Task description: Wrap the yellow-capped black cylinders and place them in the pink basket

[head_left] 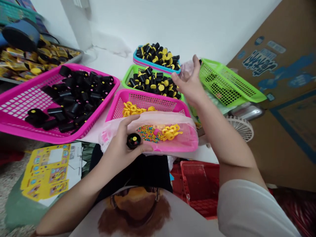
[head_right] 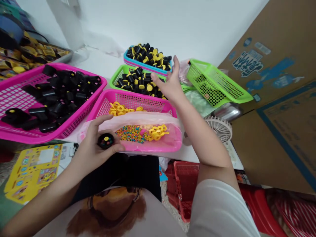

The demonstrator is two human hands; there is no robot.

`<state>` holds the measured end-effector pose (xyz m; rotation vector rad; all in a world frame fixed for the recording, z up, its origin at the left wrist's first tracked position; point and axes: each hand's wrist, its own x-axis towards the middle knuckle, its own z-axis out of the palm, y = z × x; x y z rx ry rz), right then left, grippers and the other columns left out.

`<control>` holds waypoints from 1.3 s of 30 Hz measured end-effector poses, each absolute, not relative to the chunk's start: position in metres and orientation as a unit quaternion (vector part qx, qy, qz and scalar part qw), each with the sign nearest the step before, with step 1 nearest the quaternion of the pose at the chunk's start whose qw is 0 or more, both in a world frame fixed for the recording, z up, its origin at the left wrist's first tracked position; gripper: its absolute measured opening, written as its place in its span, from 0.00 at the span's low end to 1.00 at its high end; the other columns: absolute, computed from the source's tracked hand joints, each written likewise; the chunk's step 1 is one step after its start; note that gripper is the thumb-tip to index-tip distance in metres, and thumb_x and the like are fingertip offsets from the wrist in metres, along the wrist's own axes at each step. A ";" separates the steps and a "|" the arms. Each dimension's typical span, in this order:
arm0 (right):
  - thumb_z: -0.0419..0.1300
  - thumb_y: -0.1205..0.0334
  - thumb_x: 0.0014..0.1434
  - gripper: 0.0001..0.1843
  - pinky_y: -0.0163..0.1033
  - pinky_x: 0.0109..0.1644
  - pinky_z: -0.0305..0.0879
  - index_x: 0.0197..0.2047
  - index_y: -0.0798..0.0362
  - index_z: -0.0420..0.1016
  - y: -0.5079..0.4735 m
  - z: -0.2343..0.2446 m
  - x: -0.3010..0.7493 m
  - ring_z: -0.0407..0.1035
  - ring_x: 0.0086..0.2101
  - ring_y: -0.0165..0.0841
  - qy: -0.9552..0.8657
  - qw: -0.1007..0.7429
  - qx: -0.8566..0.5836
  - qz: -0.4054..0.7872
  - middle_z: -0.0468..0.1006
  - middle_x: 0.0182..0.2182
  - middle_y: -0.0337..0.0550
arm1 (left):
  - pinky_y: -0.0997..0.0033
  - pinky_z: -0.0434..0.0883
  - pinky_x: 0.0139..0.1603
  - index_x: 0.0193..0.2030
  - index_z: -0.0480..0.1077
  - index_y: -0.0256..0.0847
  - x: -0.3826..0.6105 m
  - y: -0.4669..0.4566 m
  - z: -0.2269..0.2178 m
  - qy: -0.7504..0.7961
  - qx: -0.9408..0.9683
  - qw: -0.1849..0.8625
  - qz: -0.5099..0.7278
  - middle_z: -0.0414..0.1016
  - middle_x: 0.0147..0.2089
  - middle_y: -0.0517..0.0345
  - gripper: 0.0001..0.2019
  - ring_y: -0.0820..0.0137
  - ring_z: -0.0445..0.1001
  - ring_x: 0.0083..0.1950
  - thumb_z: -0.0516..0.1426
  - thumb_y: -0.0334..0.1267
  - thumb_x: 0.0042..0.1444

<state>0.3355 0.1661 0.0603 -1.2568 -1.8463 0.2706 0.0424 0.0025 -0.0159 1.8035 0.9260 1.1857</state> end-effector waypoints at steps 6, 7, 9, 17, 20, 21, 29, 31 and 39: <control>0.68 0.51 0.68 0.10 0.35 0.40 0.78 0.45 0.47 0.88 0.066 0.077 0.334 0.80 0.32 0.28 -0.856 0.093 -0.393 0.322 0.88 0.35 0.35 | 0.71 0.74 0.38 0.69 0.58 0.49 0.044 -0.005 -0.017 0.312 0.740 0.414 0.428 0.74 0.35 0.66 0.29 0.72 0.77 0.34 0.66 0.42 0.67; 0.68 0.57 0.67 0.07 0.34 0.42 0.77 0.45 0.47 0.89 0.054 0.069 0.332 0.81 0.34 0.29 -0.868 -0.001 -0.395 0.299 0.89 0.37 0.36 | 0.70 0.74 0.39 0.71 0.56 0.49 0.045 -0.005 -0.018 0.300 0.745 0.409 0.434 0.74 0.36 0.65 0.30 0.72 0.77 0.35 0.65 0.41 0.69; 0.68 0.67 0.65 0.08 0.37 0.46 0.76 0.46 0.50 0.90 0.041 0.046 0.331 0.82 0.39 0.34 -0.865 -0.095 -0.443 0.216 0.90 0.41 0.43 | 0.70 0.75 0.42 0.72 0.53 0.49 0.047 -0.005 -0.018 0.271 0.756 0.392 0.449 0.75 0.39 0.63 0.28 0.72 0.77 0.38 0.61 0.39 0.72; 0.62 0.73 0.66 0.13 0.44 0.52 0.72 0.48 0.54 0.88 0.036 -0.009 0.350 0.81 0.46 0.44 -0.843 -0.099 -0.516 0.115 0.88 0.45 0.55 | 0.73 0.73 0.43 0.73 0.50 0.55 0.050 -0.002 -0.017 0.224 0.768 0.394 0.452 0.73 0.42 0.64 0.31 0.74 0.77 0.43 0.57 0.28 0.71; 0.63 0.72 0.67 0.12 0.44 0.50 0.74 0.47 0.54 0.88 0.034 -0.010 0.356 0.82 0.43 0.43 -0.849 -0.085 -0.509 0.116 0.88 0.43 0.54 | 0.73 0.73 0.44 0.74 0.50 0.55 0.048 -0.003 -0.016 0.229 0.774 0.382 0.451 0.73 0.44 0.62 0.31 0.73 0.77 0.45 0.56 0.28 0.72; 0.62 0.72 0.67 0.12 0.44 0.50 0.74 0.46 0.54 0.88 0.034 -0.011 0.357 0.82 0.42 0.42 -0.851 -0.078 -0.507 0.116 0.88 0.42 0.53 | 0.72 0.73 0.44 0.74 0.50 0.54 0.048 -0.003 -0.016 0.229 0.776 0.378 0.450 0.72 0.45 0.62 0.30 0.73 0.76 0.45 0.56 0.28 0.72; 0.60 0.77 0.63 0.19 0.43 0.51 0.81 0.46 0.48 0.88 0.005 0.015 0.349 0.83 0.43 0.38 -0.852 0.195 -0.471 0.118 0.88 0.41 0.45 | 0.64 0.77 0.48 0.72 0.45 0.55 0.047 -0.004 -0.021 0.169 0.780 0.389 0.460 0.74 0.52 0.55 0.29 0.69 0.77 0.48 0.55 0.30 0.73; 0.62 0.76 0.65 0.17 0.38 0.46 0.83 0.44 0.46 0.87 -0.016 0.030 0.331 0.83 0.39 0.32 -0.829 0.299 -0.429 0.201 0.86 0.39 0.40 | 0.63 0.78 0.50 0.69 0.46 0.54 0.050 -0.005 -0.025 0.147 0.787 0.391 0.455 0.74 0.54 0.53 0.26 0.68 0.78 0.50 0.53 0.30 0.73; 0.66 0.75 0.64 0.19 0.28 0.33 0.77 0.45 0.39 0.90 -0.048 0.033 0.261 0.79 0.37 0.26 -0.696 0.454 -0.387 0.398 0.79 0.42 0.39 | 0.67 0.81 0.49 0.54 0.64 0.45 0.052 -0.006 -0.021 0.155 0.835 0.345 0.400 0.81 0.50 0.53 0.11 0.66 0.85 0.48 0.59 0.47 0.74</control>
